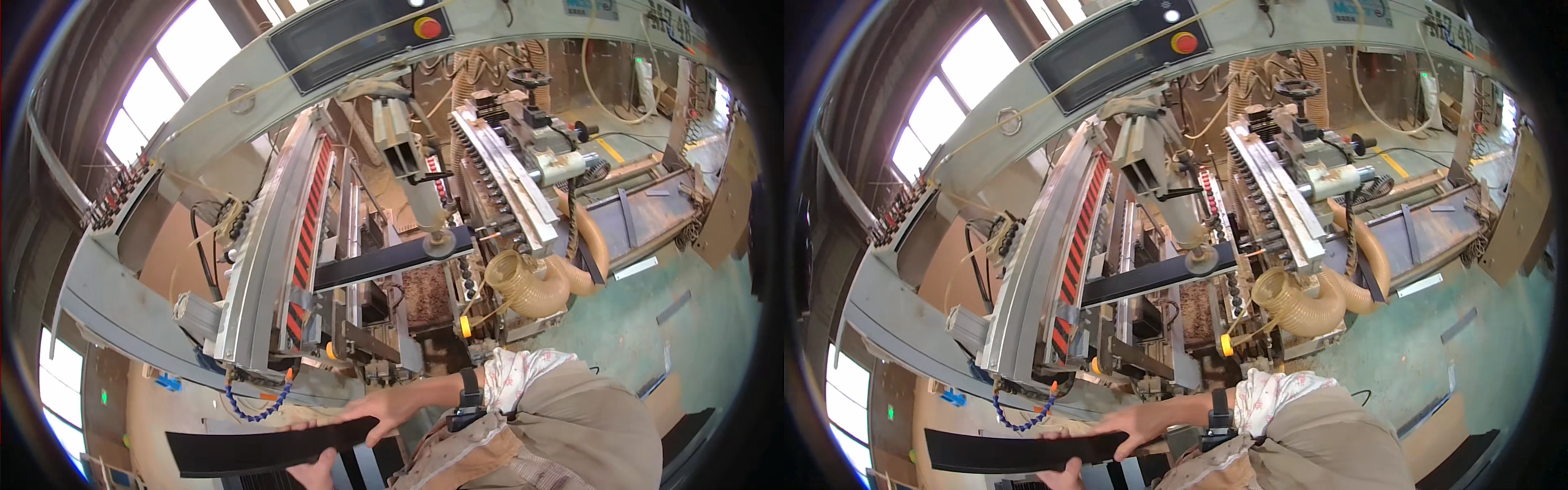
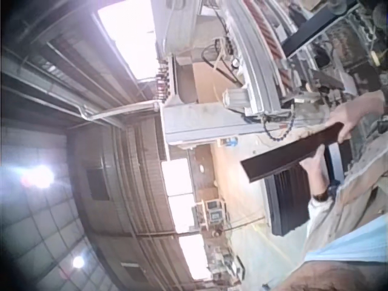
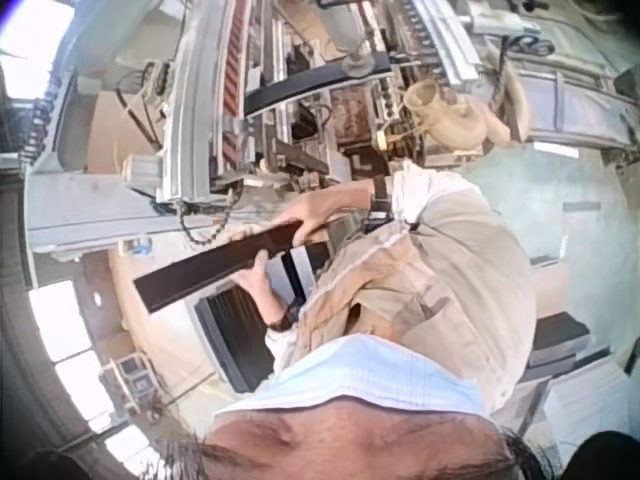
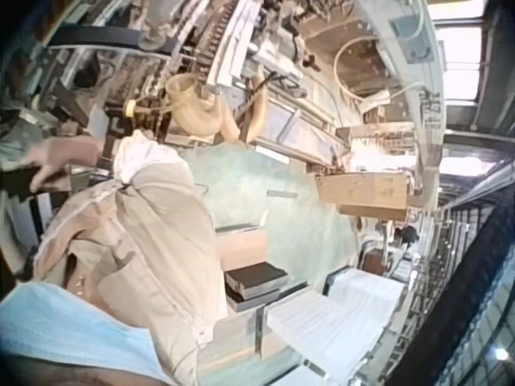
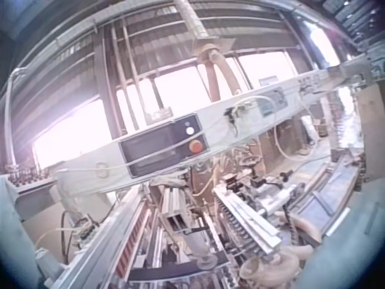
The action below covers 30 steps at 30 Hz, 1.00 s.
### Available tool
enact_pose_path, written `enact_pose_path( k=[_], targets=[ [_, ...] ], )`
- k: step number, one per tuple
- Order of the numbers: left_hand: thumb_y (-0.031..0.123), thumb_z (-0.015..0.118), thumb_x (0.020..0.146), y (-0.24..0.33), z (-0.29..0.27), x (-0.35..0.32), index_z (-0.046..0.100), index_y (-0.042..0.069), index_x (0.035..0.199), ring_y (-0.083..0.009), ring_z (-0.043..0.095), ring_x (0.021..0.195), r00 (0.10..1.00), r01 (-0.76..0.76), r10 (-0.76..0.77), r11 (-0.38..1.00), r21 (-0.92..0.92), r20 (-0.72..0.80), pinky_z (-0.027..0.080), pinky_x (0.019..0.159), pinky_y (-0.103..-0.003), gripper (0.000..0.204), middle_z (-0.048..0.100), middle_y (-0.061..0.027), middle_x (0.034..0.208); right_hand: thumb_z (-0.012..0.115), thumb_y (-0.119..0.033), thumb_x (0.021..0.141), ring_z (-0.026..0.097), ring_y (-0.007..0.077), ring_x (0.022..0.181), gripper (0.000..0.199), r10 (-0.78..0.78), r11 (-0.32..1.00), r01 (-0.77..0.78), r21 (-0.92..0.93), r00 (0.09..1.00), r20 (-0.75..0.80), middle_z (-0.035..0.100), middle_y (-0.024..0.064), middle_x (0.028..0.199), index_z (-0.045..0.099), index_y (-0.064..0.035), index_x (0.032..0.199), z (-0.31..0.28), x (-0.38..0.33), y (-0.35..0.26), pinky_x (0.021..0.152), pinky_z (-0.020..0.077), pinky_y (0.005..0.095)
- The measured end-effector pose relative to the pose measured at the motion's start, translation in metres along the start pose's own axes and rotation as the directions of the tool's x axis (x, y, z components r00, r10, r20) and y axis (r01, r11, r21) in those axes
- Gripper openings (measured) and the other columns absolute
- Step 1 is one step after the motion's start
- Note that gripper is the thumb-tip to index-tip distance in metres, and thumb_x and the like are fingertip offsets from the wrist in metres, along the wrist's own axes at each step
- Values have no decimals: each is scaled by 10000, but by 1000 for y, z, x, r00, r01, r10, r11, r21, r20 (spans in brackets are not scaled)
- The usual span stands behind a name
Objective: Feeding black slats into an industrial machine and stacking the processed pieces.
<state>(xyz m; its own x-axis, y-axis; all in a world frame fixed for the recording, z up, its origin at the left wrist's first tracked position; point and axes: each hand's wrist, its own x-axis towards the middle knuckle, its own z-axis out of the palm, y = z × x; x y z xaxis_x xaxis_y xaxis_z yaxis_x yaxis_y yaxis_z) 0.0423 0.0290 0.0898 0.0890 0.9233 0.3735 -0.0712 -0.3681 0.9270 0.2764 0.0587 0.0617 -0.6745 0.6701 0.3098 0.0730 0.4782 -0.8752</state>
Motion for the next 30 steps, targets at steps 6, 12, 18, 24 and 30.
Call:
enact_pose_path(
  k=[6, 12, 18, 24, 30],
  targets=[
    [248, 834, 688, 3, 80, 27, 371, 11, 1325, -298, 514, 1173, 998, -7, 25, 955, -296, 58, 380, 1054, -449, 824, 527, -136, 1214, 764, -373, 717, 552, 321, 1023, 757, 107, 994, -108, 10, 964, -245, 558, 172, 1122, 417, -36, 1299, -22, -21, -31, 853, 429, 389],
    [191, 788, 730, -17, 60, 18, 416, 13, 1319, -227, 477, 1214, 962, 210, -195, 976, -61, 190, 367, 1043, -395, 719, 494, -118, 1294, 764, -321, 745, 530, 305, 1152, 741, 234, 972, -231, 41, 936, -263, 524, 156, 1270, 410, -68, 1345, -29, -39, -37, 947, 426, 376],
    [89, 726, 807, -100, -13, -46, 522, 7, 1221, -167, 583, 972, 865, 485, -496, 865, 129, 77, 472, 888, -302, 468, 597, -59, 1066, 741, -384, 711, 588, 345, 1044, 723, 185, 918, -313, -242, 881, -436, 595, 175, 1177, 471, -72, 1305, -53, -71, -23, 874, 470, 405],
    [89, 762, 790, -145, -66, -123, 545, 5, 1216, -152, 602, 870, 707, 685, -707, 677, 269, -20, 500, 752, -274, 485, 633, -76, 1052, 726, -370, 713, 586, 347, 1022, 686, 213, 780, -493, -385, 788, -577, 594, 171, 1108, 505, -70, 1289, -79, -84, -2, 876, 477, 403],
    [73, 697, 837, -119, -47, -117, 541, 19, 1184, -160, 597, 984, 773, 628, -634, 759, 170, -25, 486, 850, -288, 385, 628, -71, 1076, 729, -323, 721, 561, 325, 1084, 656, 165, 631, -586, -508, 741, -650, 581, 157, 1154, 515, -43, 1274, -109, -84, 19, 924, 456, 386]
  ],
)
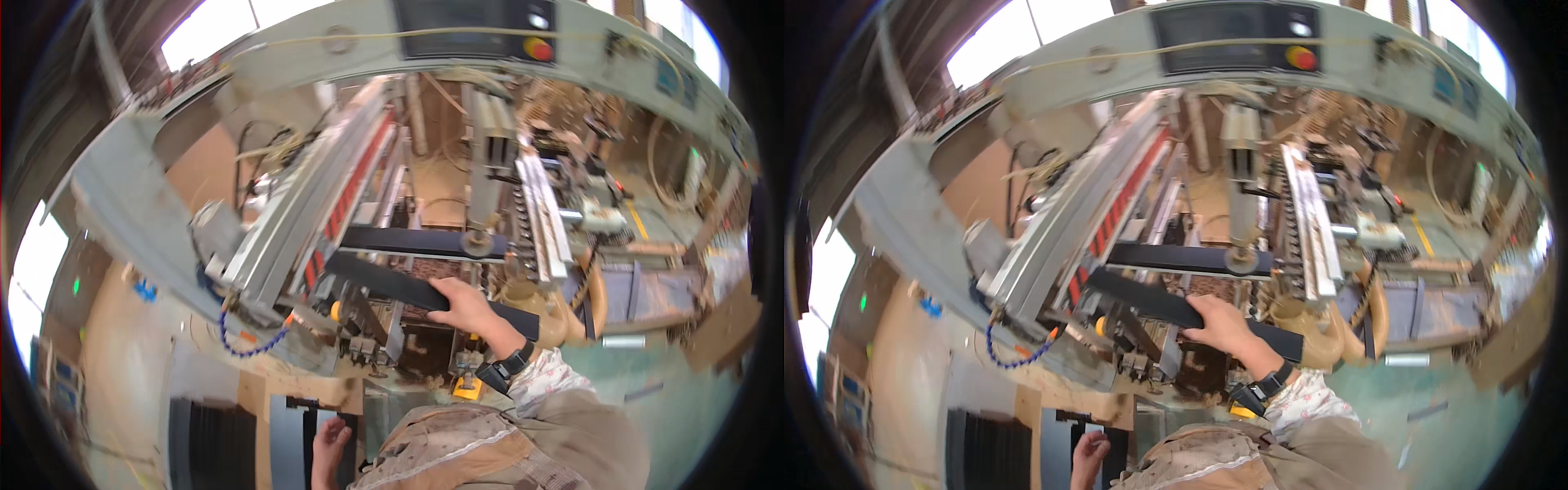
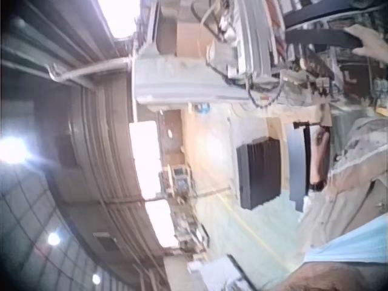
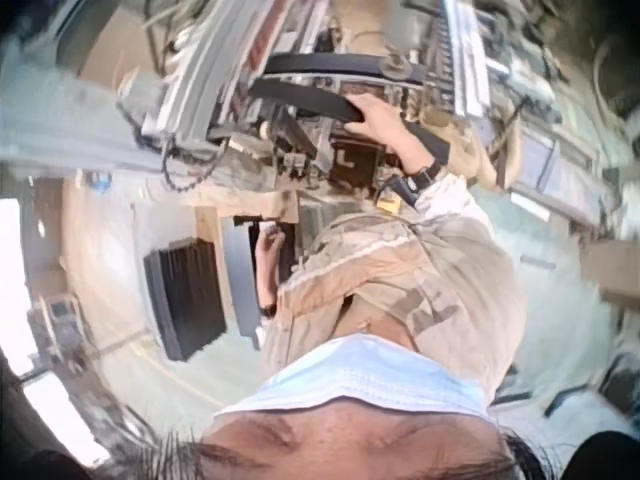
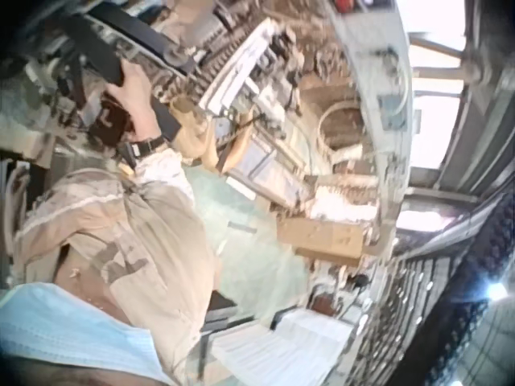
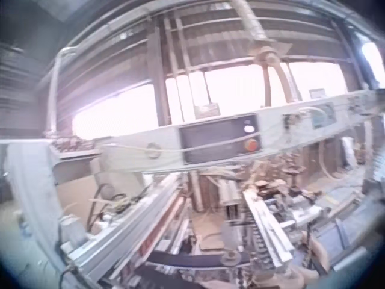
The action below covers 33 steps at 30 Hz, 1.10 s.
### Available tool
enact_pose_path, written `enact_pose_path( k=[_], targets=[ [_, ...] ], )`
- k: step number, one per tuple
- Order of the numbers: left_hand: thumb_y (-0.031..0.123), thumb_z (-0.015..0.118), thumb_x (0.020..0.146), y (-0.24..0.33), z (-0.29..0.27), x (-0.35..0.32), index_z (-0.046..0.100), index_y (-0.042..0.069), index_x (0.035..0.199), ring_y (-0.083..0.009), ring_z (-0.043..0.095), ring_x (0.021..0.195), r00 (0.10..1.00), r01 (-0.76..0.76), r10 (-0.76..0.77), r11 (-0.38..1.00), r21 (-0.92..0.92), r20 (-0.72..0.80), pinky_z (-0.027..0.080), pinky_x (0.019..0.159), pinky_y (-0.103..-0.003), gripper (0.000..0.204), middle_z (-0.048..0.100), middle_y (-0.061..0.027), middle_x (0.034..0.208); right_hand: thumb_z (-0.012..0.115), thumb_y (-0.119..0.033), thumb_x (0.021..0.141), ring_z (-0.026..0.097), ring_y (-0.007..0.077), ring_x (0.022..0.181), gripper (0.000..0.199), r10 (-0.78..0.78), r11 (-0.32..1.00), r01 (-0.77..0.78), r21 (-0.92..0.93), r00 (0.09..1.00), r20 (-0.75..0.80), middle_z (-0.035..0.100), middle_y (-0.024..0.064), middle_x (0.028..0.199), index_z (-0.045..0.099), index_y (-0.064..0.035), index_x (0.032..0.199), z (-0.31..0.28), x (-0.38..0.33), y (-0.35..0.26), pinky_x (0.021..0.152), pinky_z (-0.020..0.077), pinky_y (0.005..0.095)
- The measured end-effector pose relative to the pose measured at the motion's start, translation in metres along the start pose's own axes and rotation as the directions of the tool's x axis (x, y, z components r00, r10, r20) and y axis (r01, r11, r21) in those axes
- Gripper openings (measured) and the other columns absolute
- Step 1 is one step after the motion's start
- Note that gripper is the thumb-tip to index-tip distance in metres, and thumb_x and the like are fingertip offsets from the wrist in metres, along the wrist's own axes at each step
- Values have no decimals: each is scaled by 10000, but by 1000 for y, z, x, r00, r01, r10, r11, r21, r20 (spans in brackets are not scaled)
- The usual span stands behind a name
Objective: Feeding black slats into an industrial machine and stacking the processed pieces.
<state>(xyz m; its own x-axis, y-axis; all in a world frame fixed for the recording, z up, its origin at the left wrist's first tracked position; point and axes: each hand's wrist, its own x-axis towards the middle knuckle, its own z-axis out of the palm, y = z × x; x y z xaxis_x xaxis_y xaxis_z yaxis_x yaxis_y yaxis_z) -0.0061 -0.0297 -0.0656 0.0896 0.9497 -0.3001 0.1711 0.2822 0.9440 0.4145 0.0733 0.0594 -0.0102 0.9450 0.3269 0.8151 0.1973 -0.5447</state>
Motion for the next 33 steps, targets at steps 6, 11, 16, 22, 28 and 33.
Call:
enact_pose_path(
  k=[6, 11, 16, 22, 28, 33],
  targets=[
    [127, 694, 859, 32, 11, -15, 544, 8, 1204, -187, 605, 1028, 999, 18, -19, 1000, 19, 26, 487, 893, -313, 394, 632, -119, 1113, 742, -305, 695, 587, 297, 1046, 565, 60, 980, -65, -190, 998, -31, 602, 94, 1145, 603, -134, 1216, 4, 30, 12, 871, 487, 398],
    [133, 700, 859, 23, 2, -14, 538, 7, 1224, -197, 602, 1055, 999, 51, -51, 999, 1, -9, 479, 917, -317, 418, 628, -145, 1143, 751, -278, 689, 582, 309, 1064, 578, 106, 953, -109, -282, 994, -28, 598, 114, 1167, 602, -122, 1225, 12, 55, 20, 903, 473, 392],
    [123, 707, 852, -12, 1, 0, 558, 0, 1177, -171, 618, 1007, 999, 35, -35, 996, -84, 1, 494, 884, -301, 378, 654, -110, 1080, 744, -260, 700, 573, 318, 1074, 563, 109, 950, -108, -295, 994, -13, 598, 125, 1167, 604, -116, 1226, 20, 74, 23, 910, 468, 400],
    [161, 679, 885, -10, 10, 30, 565, 2, 1189, -149, 611, 1010, 980, 157, -127, 966, -203, 154, 487, 880, -288, 361, 658, -81, 1066, 762, -258, 702, 501, 315, 1122, 565, 77, 903, -75, -423, 997, -11, 574, 99, 1191, 604, -140, 1231, 38, 95, 44, 922, 435, 432],
    [256, 652, 909, 40, 47, 81, 514, 22, 1261, -132, 593, 1023, 906, 154, -49, 964, -219, 420, 476, 833, -272, 445, 633, -54, 1112, 790, -240, 683, 518, 314, 1092, 555, 47, 952, -49, -301, 999, -12, 570, 101, 1151, 636, -223, 1216, 51, 157, 82, 936, 414, 425],
    [277, 590, 945, 85, 118, 161, 436, 35, 1333, -202, 602, 1076, 804, 144, 6, 968, -205, 595, 489, 908, -335, 482, 591, -116, 1211, 796, -273, 694, 548, 329, 1052, 572, 38, 950, -5, -314, 994, 99, 570, 135, 1115, 621, -244, 1238, 59, 179, 80, 915, 427, 426]
  ],
)
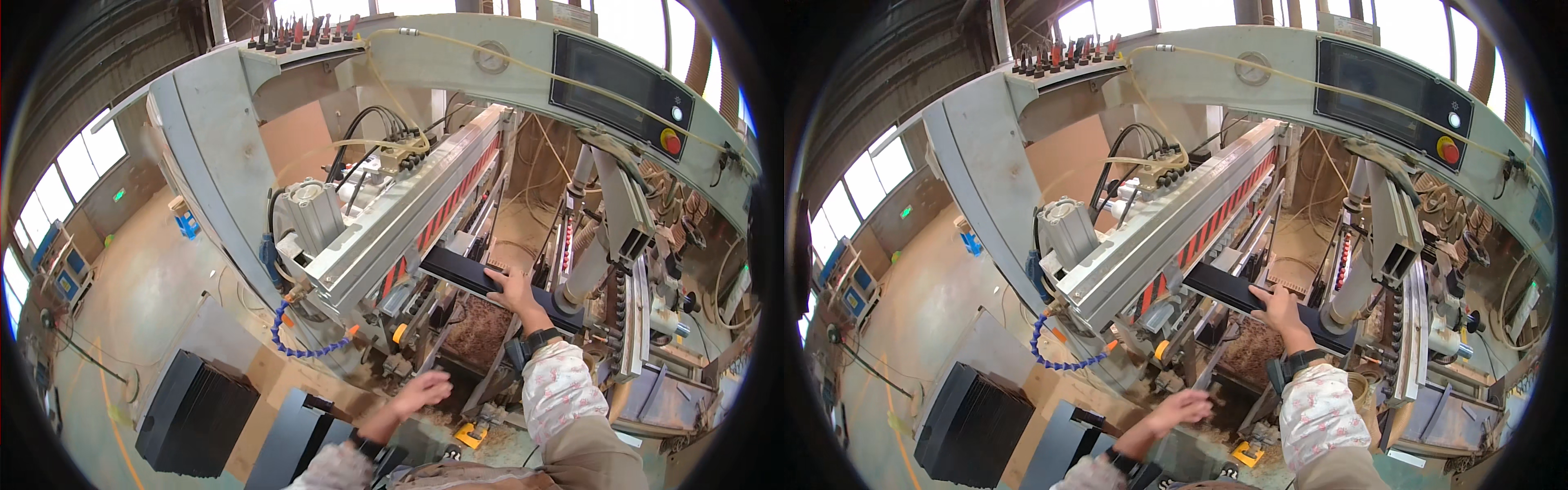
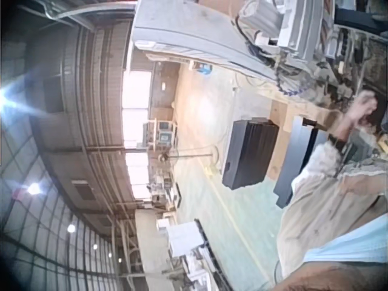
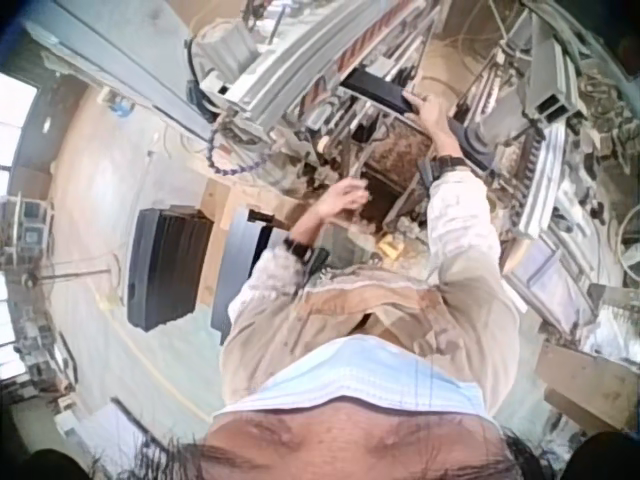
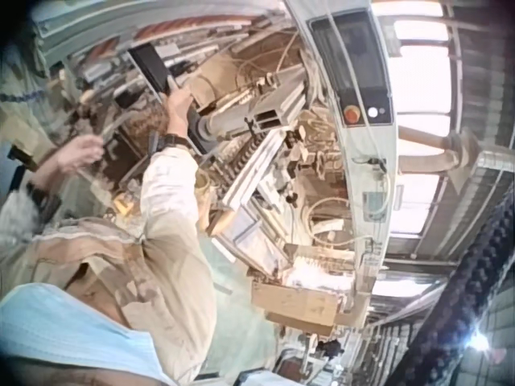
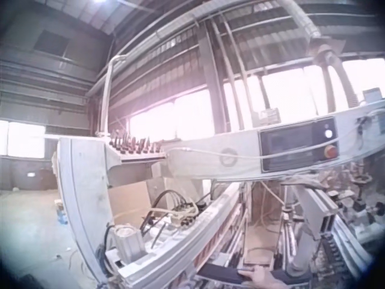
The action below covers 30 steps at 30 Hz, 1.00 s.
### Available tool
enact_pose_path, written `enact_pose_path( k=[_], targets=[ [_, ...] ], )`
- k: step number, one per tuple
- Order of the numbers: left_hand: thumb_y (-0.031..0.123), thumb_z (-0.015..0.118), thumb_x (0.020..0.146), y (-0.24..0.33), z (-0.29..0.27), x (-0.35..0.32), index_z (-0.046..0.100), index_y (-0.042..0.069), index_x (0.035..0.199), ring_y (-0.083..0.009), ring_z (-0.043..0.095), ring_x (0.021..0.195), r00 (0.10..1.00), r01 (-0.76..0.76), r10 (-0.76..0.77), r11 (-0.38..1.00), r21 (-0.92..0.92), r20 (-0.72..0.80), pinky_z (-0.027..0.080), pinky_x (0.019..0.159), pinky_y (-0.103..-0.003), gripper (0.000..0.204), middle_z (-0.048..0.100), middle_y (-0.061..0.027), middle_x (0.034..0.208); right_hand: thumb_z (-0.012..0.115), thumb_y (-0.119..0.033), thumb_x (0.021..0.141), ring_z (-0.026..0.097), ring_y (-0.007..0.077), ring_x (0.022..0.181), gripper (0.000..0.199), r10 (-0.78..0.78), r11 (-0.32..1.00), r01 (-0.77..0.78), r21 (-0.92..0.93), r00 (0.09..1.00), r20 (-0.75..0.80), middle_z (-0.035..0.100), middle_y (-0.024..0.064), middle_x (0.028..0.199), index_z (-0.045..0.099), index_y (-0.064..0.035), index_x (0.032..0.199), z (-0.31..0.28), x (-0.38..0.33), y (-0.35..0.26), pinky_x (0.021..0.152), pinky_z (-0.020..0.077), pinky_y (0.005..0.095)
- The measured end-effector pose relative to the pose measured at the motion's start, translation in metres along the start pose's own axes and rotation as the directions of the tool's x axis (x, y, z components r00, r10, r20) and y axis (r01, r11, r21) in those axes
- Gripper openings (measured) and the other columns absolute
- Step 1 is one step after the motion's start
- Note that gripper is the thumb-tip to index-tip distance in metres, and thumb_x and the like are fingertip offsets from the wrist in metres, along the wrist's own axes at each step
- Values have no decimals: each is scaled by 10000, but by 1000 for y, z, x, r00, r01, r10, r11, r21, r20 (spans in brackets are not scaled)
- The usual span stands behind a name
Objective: Feeding black slats into an industrial machine and stacking the processed pieces.
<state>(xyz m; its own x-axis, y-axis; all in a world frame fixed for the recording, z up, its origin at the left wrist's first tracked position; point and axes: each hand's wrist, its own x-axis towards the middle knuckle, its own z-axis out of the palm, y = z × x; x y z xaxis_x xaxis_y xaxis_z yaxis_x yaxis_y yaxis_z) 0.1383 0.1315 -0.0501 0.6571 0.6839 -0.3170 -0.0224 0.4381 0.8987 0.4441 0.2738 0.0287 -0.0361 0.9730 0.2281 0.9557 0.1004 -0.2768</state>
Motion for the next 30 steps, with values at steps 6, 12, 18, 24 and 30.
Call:
enact_pose_path(
  k=[6, 12, 18, 24, 30],
  targets=[
    [272, 585, 940, 26, 37, 130, 443, 85, 1306, -232, 600, 1084, 998, 47, -54, 939, -342, -12, 505, 895, -366, 435, 578, -96, 1228, 754, -371, 718, 559, 383, 1064, 605, -53, 991, 33, 128, 987, 152, 574, 204, 1133, 571, -296, 1290, -19, -26, -16, 933, 446, 411],
    [252, 665, 880, 10, 73, 167, 641, 122, 1073, -176, 650, 872, 998, -15, -24, 790, -613, -57, 518, 806, -373, 234, 676, -36, 953, 801, -196, 660, 589, 346, 1012, 657, -56, 956, 1, 294, 982, 179, 592, 202, 1052, 588, -232, 1281, -17, -46, -10, 886, 471, 396],
    [294, 701, 868, -26, 98, 76, 525, 88, 1204, -158, 597, 965, 998, 15, -61, 669, -744, -35, 528, 772, -345, 432, 608, -19, 1064, 789, -56, 632, 529, 355, 1067, 736, -22, 995, 21, 98, 1000, 7, 562, 181, 1123, 558, -200, 1316, 13, -9, 7, 941, 426, 396],
    [211, 597, 941, -66, 8, -91, 528, 29, 1159, -174, 643, 958, 990, 122, -128, 508, -852, 66, 539, 881, -329, 292, 625, -59, 1086, 755, 24, 611, 526, 347, 1016, 783, -37, 994, 33, 108, 999, 35, 567, 164, 1086, 540, -186, 1334, 29, 12, 15, 920, 421, 400],
    [125, 529, 964, -65, -64, -252, 494, -60, 1231, -308, 604, 1081, 901, -327, -122, 440, -836, -416, 526, 944, -428, 327, 537, -179, 1274, 771, 33, 583, 512, 345, 1111, 828, 15, 1000, -15, 18, 1000, 7, 549, 157, 1215, 537, -216, 1338, 35, 12, 16, 997, 382, 418]
  ],
)
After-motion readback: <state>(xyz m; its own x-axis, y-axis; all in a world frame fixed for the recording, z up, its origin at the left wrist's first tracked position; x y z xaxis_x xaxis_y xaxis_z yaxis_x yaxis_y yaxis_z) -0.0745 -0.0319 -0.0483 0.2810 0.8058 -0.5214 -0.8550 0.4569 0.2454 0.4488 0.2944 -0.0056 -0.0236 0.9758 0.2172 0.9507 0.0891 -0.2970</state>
